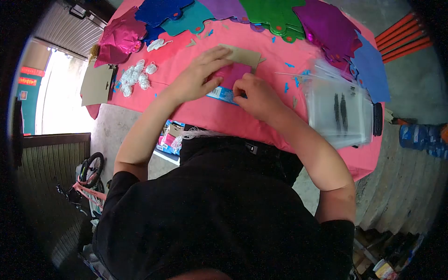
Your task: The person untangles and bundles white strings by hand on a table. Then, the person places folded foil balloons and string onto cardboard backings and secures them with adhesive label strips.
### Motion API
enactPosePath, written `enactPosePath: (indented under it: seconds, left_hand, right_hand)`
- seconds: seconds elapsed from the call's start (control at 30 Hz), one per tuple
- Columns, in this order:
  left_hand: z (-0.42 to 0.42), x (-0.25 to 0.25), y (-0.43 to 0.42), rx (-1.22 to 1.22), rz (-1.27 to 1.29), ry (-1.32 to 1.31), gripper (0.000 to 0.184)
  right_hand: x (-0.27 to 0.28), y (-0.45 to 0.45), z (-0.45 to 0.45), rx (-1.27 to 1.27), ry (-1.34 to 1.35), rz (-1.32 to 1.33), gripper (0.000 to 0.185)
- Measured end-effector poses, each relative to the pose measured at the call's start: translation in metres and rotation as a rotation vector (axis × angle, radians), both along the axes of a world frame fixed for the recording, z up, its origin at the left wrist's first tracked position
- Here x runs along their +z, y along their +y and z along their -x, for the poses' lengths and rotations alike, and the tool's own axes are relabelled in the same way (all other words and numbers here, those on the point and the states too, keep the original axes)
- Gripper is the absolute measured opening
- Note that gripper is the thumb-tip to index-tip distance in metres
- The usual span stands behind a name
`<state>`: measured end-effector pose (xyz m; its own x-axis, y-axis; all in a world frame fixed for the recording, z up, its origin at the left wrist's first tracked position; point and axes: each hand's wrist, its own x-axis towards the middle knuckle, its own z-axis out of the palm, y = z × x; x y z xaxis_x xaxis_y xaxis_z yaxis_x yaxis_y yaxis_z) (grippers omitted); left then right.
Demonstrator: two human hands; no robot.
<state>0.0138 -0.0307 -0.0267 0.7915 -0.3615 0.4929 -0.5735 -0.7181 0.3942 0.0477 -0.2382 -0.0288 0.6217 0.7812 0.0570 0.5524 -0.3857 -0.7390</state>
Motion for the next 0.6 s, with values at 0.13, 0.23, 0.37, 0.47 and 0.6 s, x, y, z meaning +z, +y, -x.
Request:
enactPosePath:
  seconds: [0.13, 0.23, 0.37, 0.47, 0.6]
  left_hand:
    - [-0.008, -0.006, 0.005, -0.075, -0.053, 0.130, 0.035]
    - [-0.004, -0.008, 0.004, -0.040, -0.058, 0.097, 0.034]
    - [0.007, -0.009, -0.001, 0.106, -0.023, 0.054, 0.031]
    - [0.027, -0.006, -0.014, 0.210, 0.008, 0.097, 0.027]
    - [0.057, 0.009, -0.036, 0.278, 0.022, 0.282, 0.024]
  right_hand:
    - [0.001, 0.001, 0.017, 0.008, -0.355, 0.070, 0.017]
    - [0.008, 0.004, 0.034, -0.010, -0.694, 0.148, 0.016]
    - [0.005, -0.001, 0.023, 0.070, -0.856, 0.189, 0.017]
    - [0.002, -0.019, 0.000, 0.074, -0.861, 0.195, 0.014]
    - [0.004, -0.033, -0.018, 0.054, -0.654, 0.130, 0.018]
